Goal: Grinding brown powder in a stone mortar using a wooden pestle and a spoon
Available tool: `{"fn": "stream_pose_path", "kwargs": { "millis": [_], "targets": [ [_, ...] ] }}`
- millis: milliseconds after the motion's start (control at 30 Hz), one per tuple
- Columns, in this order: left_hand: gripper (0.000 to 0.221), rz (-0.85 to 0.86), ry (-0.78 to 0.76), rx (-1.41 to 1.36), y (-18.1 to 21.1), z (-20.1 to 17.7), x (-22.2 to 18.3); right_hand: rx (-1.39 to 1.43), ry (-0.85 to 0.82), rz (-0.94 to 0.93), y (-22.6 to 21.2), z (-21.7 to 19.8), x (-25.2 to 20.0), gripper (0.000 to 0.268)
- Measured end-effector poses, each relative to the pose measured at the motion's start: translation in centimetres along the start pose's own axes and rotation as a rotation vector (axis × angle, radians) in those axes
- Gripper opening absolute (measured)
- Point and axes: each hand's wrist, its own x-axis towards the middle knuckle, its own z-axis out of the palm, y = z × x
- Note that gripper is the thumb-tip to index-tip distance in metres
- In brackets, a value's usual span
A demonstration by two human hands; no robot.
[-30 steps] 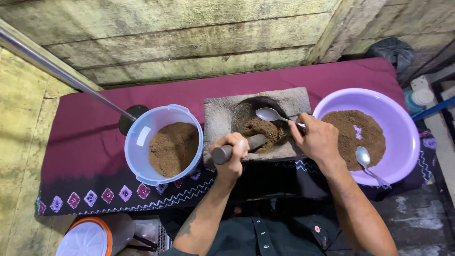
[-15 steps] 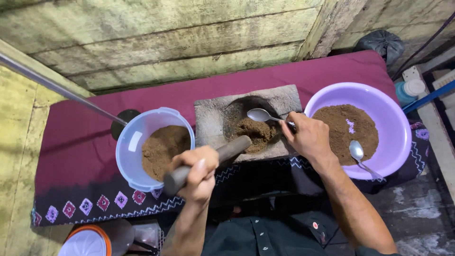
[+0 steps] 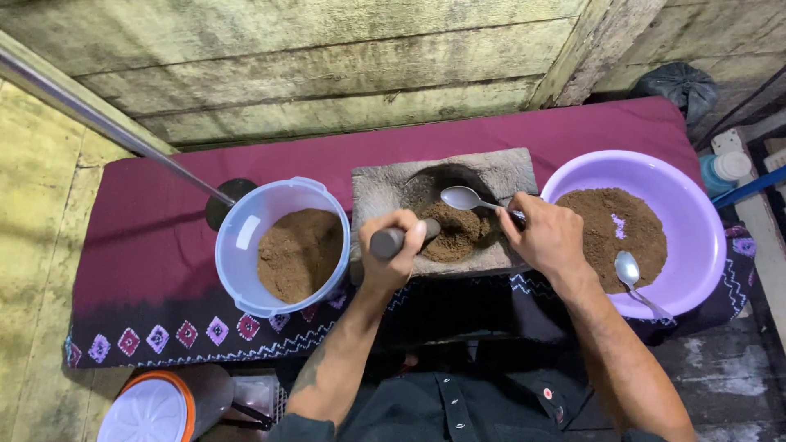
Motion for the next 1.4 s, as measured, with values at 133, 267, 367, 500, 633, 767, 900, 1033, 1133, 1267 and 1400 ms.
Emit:
{"fn": "stream_pose_path", "kwargs": {
  "millis": [133, 267, 367, 500, 633, 767, 900, 1033, 1133, 1267, 1400],
  "targets": [
    [0.034, -0.011, 0.017, 0.032, 1.9, 0.1, 0.8, -0.023, 0.022, -0.011, 0.0, 0.0, 0.0, 0.023],
    [0.037, 0.167, -0.027, -0.203, 6.5, -0.3, -0.2, -0.031, 0.011, 0.005, -0.1, -0.1, -0.3, 0.023],
    [0.037, 0.235, -0.011, -0.319, 8.4, -1.0, -1.2, -0.033, 0.012, 0.008, -0.2, -0.1, -0.2, 0.024],
    [0.038, 0.327, -0.048, -0.411, 6.2, -1.6, -1.4, -0.012, 0.016, 0.020, -0.1, 0.1, 0.0, 0.024],
    [0.034, 0.188, 0.003, -0.176, 1.2, -0.8, -1.6, -0.004, -0.009, 0.024, -0.2, -0.1, 0.0, 0.024],
    [0.033, 0.034, 0.075, -0.114, 0.9, -0.7, -1.6, -0.021, -0.013, 0.020, 0.5, 0.4, 0.0, 0.026],
    [0.034, 0.008, 0.075, -0.150, 0.7, -0.9, -1.9, -0.033, -0.015, 0.026, 0.6, 1.0, -0.1, 0.027],
    [0.034, 0.104, 0.100, -0.227, 1.8, 0.5, -1.5, -0.012, 0.001, 0.014, 1.7, 2.4, -0.3, 0.025],
    [0.038, 0.191, 0.058, -0.259, 4.5, 1.0, -1.2, -0.009, 0.006, 0.001, 1.4, 2.0, -0.3, 0.023],
    [0.041, 0.312, 0.017, -0.346, 7.3, 1.4, -1.6, -0.024, 0.015, 0.009, 0.9, 1.5, -0.4, 0.023],
    [0.040, 0.328, -0.029, -0.339, 8.1, 2.0, -1.6, -0.026, 0.014, 0.016, 0.5, 0.9, -0.3, 0.022]
  ]
}}
